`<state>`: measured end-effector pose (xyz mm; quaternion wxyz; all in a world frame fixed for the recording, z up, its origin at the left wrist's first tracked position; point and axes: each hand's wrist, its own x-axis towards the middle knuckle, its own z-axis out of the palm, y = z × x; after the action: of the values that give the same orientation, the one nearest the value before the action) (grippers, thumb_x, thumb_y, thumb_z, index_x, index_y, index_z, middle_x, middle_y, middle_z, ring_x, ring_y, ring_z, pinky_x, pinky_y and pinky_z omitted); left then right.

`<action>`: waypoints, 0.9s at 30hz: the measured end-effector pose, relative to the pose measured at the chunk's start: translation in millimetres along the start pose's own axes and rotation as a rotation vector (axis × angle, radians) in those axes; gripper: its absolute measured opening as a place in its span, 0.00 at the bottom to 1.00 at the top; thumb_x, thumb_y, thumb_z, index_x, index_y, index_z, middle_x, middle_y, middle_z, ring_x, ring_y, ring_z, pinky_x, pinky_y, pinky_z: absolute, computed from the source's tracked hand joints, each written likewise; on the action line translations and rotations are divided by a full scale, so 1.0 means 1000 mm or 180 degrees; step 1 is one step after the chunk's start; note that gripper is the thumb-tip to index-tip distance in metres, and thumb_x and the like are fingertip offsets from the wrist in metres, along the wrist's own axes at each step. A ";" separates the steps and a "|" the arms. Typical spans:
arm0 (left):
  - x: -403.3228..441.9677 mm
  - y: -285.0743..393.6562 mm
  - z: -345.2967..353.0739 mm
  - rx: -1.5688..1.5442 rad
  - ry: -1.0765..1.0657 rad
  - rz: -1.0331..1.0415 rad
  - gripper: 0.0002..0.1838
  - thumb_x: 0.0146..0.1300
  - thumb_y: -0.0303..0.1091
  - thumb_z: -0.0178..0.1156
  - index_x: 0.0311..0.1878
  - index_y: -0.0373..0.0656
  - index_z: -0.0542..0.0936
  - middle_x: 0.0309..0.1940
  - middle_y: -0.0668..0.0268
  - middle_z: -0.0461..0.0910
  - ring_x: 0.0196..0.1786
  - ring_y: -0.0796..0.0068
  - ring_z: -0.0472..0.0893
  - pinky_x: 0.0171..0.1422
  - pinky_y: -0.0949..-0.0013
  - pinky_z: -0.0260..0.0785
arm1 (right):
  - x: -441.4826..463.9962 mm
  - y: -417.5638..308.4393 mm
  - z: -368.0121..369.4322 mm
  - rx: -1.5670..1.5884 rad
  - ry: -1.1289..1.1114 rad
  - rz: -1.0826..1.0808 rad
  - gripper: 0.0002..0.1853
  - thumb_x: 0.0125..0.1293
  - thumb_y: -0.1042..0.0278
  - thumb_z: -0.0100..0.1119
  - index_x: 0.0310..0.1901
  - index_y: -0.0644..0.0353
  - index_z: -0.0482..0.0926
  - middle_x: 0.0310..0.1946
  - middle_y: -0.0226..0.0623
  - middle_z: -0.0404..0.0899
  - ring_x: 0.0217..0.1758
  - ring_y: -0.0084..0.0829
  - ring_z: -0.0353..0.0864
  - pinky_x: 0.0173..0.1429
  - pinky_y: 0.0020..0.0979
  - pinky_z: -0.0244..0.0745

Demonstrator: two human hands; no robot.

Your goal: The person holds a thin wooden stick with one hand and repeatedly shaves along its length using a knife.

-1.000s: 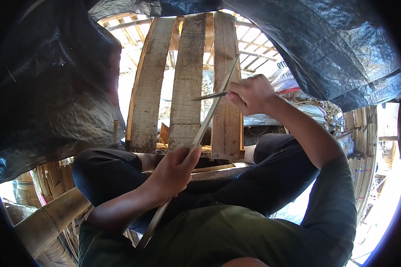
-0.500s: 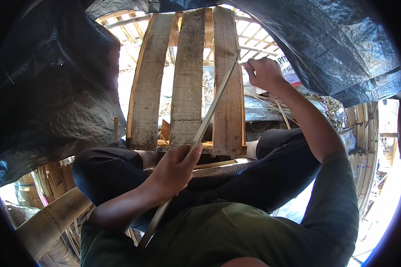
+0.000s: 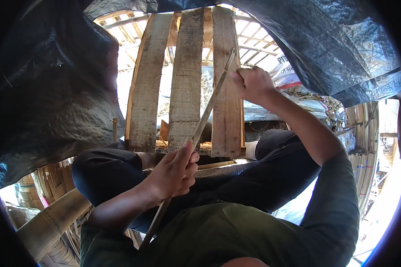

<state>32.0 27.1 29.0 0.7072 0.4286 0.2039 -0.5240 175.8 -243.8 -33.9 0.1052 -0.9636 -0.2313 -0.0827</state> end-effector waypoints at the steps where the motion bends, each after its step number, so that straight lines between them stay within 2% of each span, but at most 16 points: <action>1: 0.000 0.000 -0.001 0.0022 -0.0020 -0.0029 0.24 0.73 0.63 0.38 0.33 0.53 0.63 0.16 0.81 0.54 0.13 0.89 0.54 0.14 0.79 0.45 | 0.000 -0.003 -0.004 0.0069 -0.0279 0.0275 0.28 0.75 0.48 0.41 0.24 0.59 0.78 0.12 0.38 0.72 0.16 0.36 0.77 0.28 0.45 0.77; 2: 0.000 0.000 -0.001 0.0038 -0.0036 -0.0058 0.24 0.73 0.64 0.37 0.34 0.53 0.63 0.16 0.81 0.54 0.13 0.89 0.53 0.14 0.79 0.45 | -0.005 -0.009 -0.008 0.0071 -0.0268 0.0262 0.28 0.75 0.48 0.41 0.24 0.59 0.78 0.12 0.38 0.72 0.16 0.36 0.77 0.28 0.45 0.77; 4: 0.000 0.000 -0.001 0.0013 -0.0034 -0.0061 0.24 0.73 0.64 0.37 0.34 0.53 0.63 0.17 0.81 0.54 0.13 0.89 0.53 0.15 0.79 0.45 | -0.012 -0.047 -0.032 0.0791 -0.1522 0.0467 0.28 0.75 0.47 0.40 0.24 0.58 0.78 0.13 0.39 0.74 0.20 0.38 0.80 0.32 0.46 0.79; 5: 0.001 0.000 -0.002 -0.0006 -0.0045 -0.0079 0.24 0.73 0.64 0.37 0.34 0.54 0.63 0.17 0.81 0.54 0.13 0.89 0.53 0.15 0.78 0.45 | -0.017 -0.051 -0.029 0.0793 -0.1522 0.0457 0.28 0.75 0.47 0.40 0.24 0.58 0.78 0.13 0.39 0.74 0.20 0.38 0.80 0.32 0.46 0.79; 7: 0.001 0.000 -0.002 -0.0038 -0.0033 -0.0102 0.24 0.73 0.64 0.37 0.34 0.53 0.63 0.17 0.80 0.54 0.13 0.89 0.53 0.15 0.78 0.46 | -0.028 -0.054 -0.020 0.0548 -0.1252 -0.0435 0.22 0.74 0.51 0.44 0.29 0.56 0.78 0.14 0.40 0.75 0.18 0.42 0.79 0.28 0.45 0.77; 11: 0.001 0.000 -0.002 -0.0035 -0.0072 -0.0116 0.25 0.73 0.64 0.36 0.34 0.53 0.63 0.17 0.80 0.55 0.13 0.88 0.54 0.14 0.78 0.46 | -0.002 0.003 0.001 -0.0148 -0.0561 0.0085 0.24 0.74 0.50 0.44 0.26 0.58 0.77 0.12 0.41 0.74 0.16 0.42 0.78 0.27 0.44 0.76; 13: 0.001 -0.001 -0.002 -0.0024 -0.0061 -0.0128 0.25 0.73 0.64 0.36 0.33 0.53 0.63 0.17 0.80 0.55 0.13 0.88 0.54 0.14 0.78 0.46 | 0.007 0.004 -0.007 -0.0027 -0.0831 0.0567 0.31 0.75 0.43 0.36 0.26 0.59 0.78 0.17 0.43 0.75 0.25 0.40 0.82 0.35 0.46 0.79; 14: 0.001 0.000 -0.002 -0.0030 -0.0038 -0.0138 0.25 0.73 0.64 0.36 0.33 0.53 0.63 0.16 0.80 0.54 0.13 0.88 0.54 0.14 0.78 0.46 | 0.006 -0.001 -0.010 -0.0028 -0.0815 0.0551 0.31 0.75 0.43 0.36 0.26 0.59 0.78 0.17 0.43 0.75 0.25 0.40 0.82 0.35 0.46 0.79; 16: 0.002 -0.001 -0.001 0.0030 0.0018 -0.0117 0.24 0.73 0.64 0.37 0.33 0.53 0.63 0.16 0.80 0.54 0.13 0.88 0.54 0.14 0.78 0.46 | -0.003 -0.040 -0.035 0.0258 -0.1659 0.0257 0.30 0.75 0.43 0.36 0.28 0.59 0.78 0.20 0.47 0.78 0.28 0.45 0.83 0.38 0.48 0.79; 17: 0.002 -0.001 -0.001 0.0091 0.0068 -0.0117 0.24 0.73 0.63 0.37 0.33 0.53 0.63 0.16 0.80 0.54 0.13 0.88 0.54 0.14 0.78 0.46 | -0.008 -0.045 -0.036 -0.0001 -0.1564 -0.0135 0.31 0.76 0.43 0.34 0.29 0.60 0.78 0.23 0.50 0.79 0.30 0.48 0.84 0.40 0.49 0.79; 18: 0.001 -0.001 -0.001 0.0083 0.0079 -0.0137 0.24 0.73 0.63 0.37 0.33 0.53 0.63 0.16 0.80 0.54 0.13 0.88 0.54 0.14 0.78 0.46 | -0.003 -0.041 -0.033 0.0019 -0.1577 -0.0133 0.31 0.76 0.43 0.34 0.29 0.60 0.78 0.23 0.50 0.79 0.30 0.48 0.84 0.40 0.49 0.79; 20: 0.001 -0.001 0.000 0.0050 0.0117 -0.0149 0.24 0.74 0.63 0.37 0.32 0.53 0.63 0.16 0.80 0.55 0.12 0.88 0.54 0.14 0.78 0.46 | 0.012 -0.016 -0.024 -0.0072 -0.1549 0.0587 0.30 0.75 0.44 0.37 0.29 0.61 0.79 0.23 0.50 0.80 0.31 0.48 0.84 0.41 0.49 0.79; 21: 0.001 -0.001 0.000 0.0063 0.0108 -0.0164 0.24 0.74 0.63 0.37 0.32 0.53 0.63 0.16 0.80 0.55 0.12 0.88 0.54 0.14 0.78 0.46 | 0.008 0.013 -0.002 -0.0203 -0.0590 0.0408 0.22 0.72 0.52 0.45 0.27 0.58 0.80 0.15 0.48 0.76 0.22 0.49 0.81 0.32 0.48 0.77; 22: 0.001 -0.001 -0.001 0.0157 0.0085 -0.0153 0.25 0.72 0.65 0.37 0.33 0.53 0.63 0.16 0.80 0.54 0.13 0.89 0.53 0.15 0.79 0.45 | 0.012 0.022 -0.005 -0.0187 -0.0323 0.0327 0.24 0.73 0.51 0.44 0.27 0.59 0.80 0.16 0.49 0.76 0.23 0.50 0.81 0.34 0.49 0.78; 24: 0.000 -0.001 -0.002 0.0266 0.0062 -0.0115 0.26 0.71 0.67 0.38 0.34 0.53 0.62 0.17 0.81 0.53 0.15 0.89 0.52 0.16 0.79 0.45 | 0.015 0.018 -0.013 -0.0096 -0.0918 0.0734 0.25 0.73 0.49 0.44 0.26 0.59 0.79 0.17 0.48 0.77 0.23 0.51 0.80 0.35 0.49 0.77; 27: 0.000 -0.001 0.002 0.0290 0.0133 -0.0075 0.25 0.72 0.66 0.38 0.33 0.53 0.62 0.16 0.81 0.53 0.14 0.89 0.52 0.16 0.79 0.44 | 0.003 -0.022 -0.026 0.0191 -0.1319 0.0310 0.25 0.72 0.48 0.45 0.27 0.58 0.80 0.17 0.47 0.77 0.23 0.49 0.80 0.36 0.47 0.78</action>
<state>31.3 25.1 29.6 0.6763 0.4688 0.1996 -0.5320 166.0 -229.8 -4.9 0.0879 -0.9665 -0.2036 0.1293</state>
